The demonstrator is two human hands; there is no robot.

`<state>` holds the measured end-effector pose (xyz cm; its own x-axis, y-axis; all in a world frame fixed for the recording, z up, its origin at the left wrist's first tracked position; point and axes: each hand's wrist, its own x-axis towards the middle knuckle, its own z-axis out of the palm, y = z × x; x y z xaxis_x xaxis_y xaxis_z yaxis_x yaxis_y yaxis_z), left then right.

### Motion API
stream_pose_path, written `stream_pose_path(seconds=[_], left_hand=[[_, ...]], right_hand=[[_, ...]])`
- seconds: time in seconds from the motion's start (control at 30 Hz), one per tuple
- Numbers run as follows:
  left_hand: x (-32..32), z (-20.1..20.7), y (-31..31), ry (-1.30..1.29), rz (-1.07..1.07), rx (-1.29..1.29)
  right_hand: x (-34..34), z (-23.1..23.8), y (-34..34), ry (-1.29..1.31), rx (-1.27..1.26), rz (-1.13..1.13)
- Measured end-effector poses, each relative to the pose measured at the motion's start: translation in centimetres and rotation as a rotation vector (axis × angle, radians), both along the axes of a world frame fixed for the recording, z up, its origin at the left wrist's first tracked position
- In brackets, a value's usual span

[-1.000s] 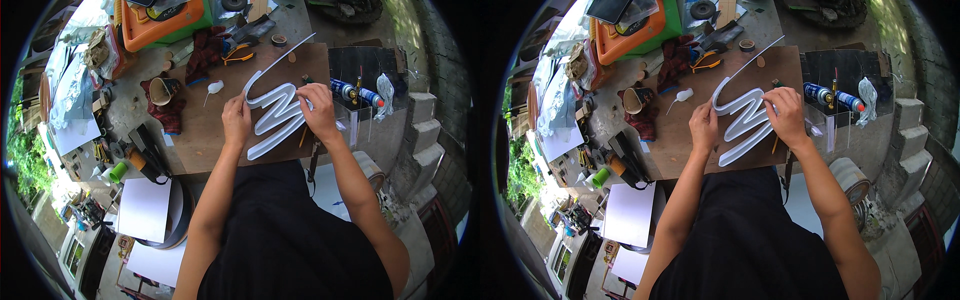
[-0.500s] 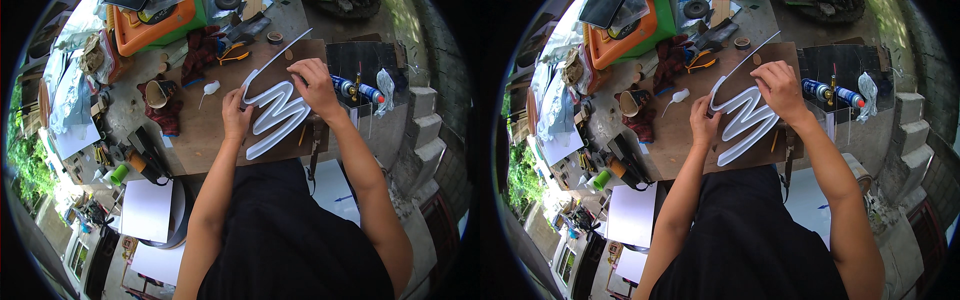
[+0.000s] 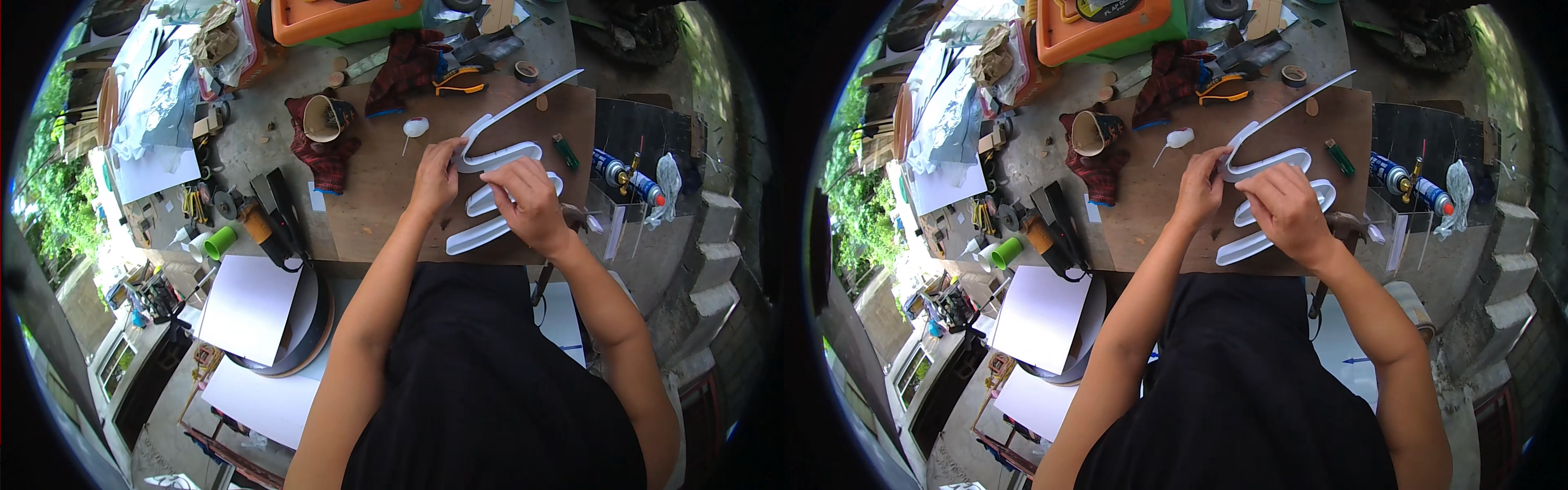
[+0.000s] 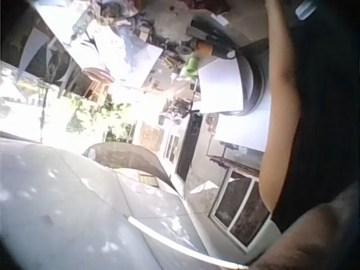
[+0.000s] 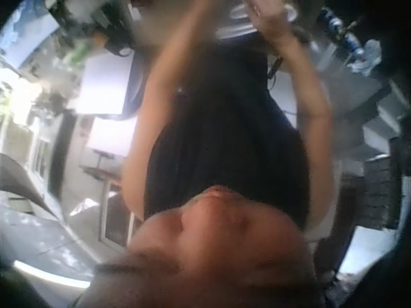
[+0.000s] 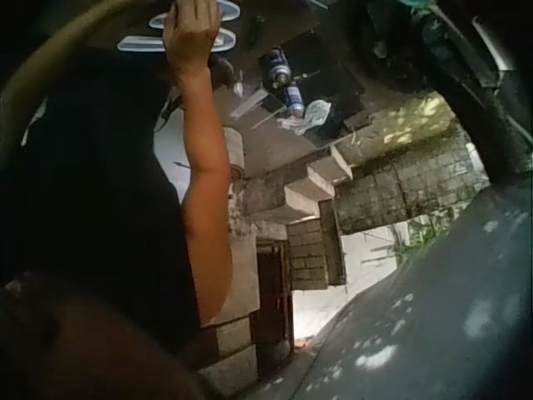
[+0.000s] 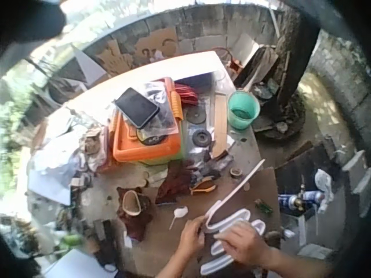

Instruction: Apply adhesive and assemble acrylic sign letters.

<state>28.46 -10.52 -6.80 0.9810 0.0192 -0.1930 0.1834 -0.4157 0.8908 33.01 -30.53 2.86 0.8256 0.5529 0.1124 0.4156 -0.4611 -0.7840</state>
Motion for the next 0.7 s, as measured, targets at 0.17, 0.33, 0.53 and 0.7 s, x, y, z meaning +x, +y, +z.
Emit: stream_pose_path(seconds=[0.17,0.33,0.53,0.7], left_hand=[[-0.4,-0.9,0.1,-0.078,0.046,-0.081],[-0.5,-1.0,0.0,-0.125,0.057,-0.098],[-0.6,-1.1,0.2,-0.167,0.050,-0.149],[-0.6,-1.3,0.7,-0.150,0.002,-0.174]], right_hand=[[-4.3,1.3,12.9,0.070,0.168,0.506],[-7.7,-3.8,27.4,-0.057,-0.113,0.740],[-9.5,-8.8,36.3,-0.244,-0.449,0.832],[-9.0,-10.7,38.0,-0.362,-0.581,0.976]])
